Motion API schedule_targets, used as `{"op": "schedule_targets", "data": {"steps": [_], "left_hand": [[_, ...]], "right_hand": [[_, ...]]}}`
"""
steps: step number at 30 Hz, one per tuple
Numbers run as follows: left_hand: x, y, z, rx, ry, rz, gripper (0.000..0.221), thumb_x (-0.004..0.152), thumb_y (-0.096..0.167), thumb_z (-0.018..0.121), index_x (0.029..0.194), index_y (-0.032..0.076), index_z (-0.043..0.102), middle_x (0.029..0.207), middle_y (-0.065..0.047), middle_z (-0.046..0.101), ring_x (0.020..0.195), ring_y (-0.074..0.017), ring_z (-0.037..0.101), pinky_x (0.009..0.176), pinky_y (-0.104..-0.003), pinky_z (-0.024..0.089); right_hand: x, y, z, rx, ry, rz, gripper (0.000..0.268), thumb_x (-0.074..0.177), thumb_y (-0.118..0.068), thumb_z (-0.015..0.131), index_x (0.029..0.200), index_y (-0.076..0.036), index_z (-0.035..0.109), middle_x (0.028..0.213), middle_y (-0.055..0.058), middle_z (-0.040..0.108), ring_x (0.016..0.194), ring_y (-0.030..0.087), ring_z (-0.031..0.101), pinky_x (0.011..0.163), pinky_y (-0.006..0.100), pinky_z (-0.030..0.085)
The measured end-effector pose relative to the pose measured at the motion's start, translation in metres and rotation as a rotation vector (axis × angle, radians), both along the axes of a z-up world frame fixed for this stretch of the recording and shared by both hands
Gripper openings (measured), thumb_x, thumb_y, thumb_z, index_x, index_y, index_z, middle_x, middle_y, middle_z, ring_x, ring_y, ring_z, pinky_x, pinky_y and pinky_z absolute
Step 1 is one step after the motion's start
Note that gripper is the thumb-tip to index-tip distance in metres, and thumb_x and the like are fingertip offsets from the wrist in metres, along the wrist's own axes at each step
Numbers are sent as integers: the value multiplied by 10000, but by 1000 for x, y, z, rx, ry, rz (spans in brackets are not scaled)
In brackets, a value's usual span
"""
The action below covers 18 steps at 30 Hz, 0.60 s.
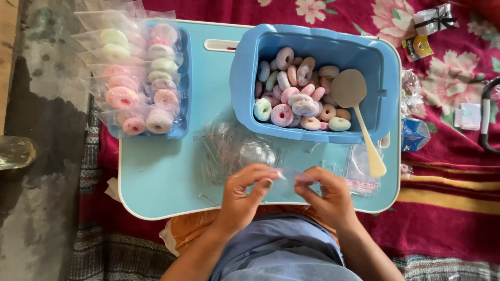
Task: Packing small donut-shaped items into individual plastic bags using a spoon and hands.
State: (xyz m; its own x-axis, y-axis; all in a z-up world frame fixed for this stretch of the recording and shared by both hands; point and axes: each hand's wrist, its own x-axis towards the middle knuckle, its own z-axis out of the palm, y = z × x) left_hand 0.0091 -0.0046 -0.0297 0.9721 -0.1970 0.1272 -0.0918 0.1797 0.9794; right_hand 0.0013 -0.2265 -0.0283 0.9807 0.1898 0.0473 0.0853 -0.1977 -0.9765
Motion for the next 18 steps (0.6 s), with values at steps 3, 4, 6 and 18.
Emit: {"op": "schedule_targets", "data": {"steps": [3,4,6,18], "left_hand": [[3,5,1,-28,35,146,221,1050,227,589,1028,86,757,945,-72,765,894,-176,724,797,-299,605],[4,8,1,21,46,190,198,1026,204,602,958,88,746,934,-68,773,902,-181,735,812,-309,615],[5,15,0,72,53,237,190,1003,182,615,888,89,735,922,-64,780,910,-186,746,828,-319,625],[-2,16,5,333,-12,102,126,874,213,809,790,130,765,732,28,768,682,-99,734,670,-247,608]], "right_hand": [[1,2,10,-260,-132,98,174,908,-45,733,1069,-108,716,852,30,745,759,149,706,667,264,565],[0,0,7,-333,-179,88,244,894,-79,765,1129,-111,710,940,49,730,841,181,704,739,292,565],[0,-2,5,-404,-231,79,322,881,-113,796,1190,-115,704,1029,68,715,924,214,701,811,321,565],[1,7,25,-328,-641,52,163,951,63,622,988,-43,739,1080,163,752,809,270,757,693,309,624]]}}
